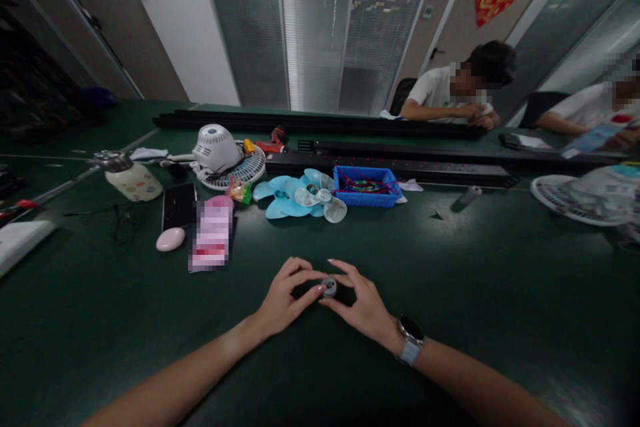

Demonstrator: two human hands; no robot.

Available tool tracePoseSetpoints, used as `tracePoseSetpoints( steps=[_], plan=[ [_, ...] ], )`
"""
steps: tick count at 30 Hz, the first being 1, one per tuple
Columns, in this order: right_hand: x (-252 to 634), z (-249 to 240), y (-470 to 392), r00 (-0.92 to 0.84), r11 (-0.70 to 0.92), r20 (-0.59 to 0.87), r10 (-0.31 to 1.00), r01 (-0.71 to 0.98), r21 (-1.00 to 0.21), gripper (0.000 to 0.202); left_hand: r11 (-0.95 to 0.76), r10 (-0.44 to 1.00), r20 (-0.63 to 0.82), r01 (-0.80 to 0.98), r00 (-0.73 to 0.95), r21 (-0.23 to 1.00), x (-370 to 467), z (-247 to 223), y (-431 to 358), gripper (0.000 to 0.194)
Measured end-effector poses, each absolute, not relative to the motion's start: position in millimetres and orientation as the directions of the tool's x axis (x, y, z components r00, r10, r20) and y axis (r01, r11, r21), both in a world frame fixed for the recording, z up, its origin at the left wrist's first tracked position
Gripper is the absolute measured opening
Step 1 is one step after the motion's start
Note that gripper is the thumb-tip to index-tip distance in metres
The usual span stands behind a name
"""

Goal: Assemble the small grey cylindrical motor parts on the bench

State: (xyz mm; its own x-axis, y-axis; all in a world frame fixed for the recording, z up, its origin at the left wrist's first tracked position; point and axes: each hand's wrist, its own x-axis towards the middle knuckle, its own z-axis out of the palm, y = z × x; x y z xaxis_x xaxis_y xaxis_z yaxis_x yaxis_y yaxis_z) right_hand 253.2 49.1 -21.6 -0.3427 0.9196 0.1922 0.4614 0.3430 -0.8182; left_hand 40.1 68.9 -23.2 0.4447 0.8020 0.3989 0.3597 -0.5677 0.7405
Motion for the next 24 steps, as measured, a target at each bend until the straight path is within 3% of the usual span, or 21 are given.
tracePoseSetpoints(
  steps=[10, 16, 24],
  plan=[
    [255, -28, 50, -0.387, 0.386, 0.211, 0.898, 0.461, -0.799, 0.065, -0.546, 0.812, 0.394, 0.323, 0.431, 0.773, 51, -18, 66, 0.017],
    [254, -25, 50, -0.395, 0.404, 0.217, 0.893, 0.487, -0.774, 0.066, -0.469, 0.883, 0.406, 0.431, 0.235, 0.771, 44, -23, 72, 0.019],
    [254, -21, 51, -0.398, 0.378, 0.180, 0.899, 0.502, -0.778, 0.066, -0.388, 0.918, 0.311, 0.730, 0.247, 0.563, 34, -38, 81, 0.018]
  ],
)
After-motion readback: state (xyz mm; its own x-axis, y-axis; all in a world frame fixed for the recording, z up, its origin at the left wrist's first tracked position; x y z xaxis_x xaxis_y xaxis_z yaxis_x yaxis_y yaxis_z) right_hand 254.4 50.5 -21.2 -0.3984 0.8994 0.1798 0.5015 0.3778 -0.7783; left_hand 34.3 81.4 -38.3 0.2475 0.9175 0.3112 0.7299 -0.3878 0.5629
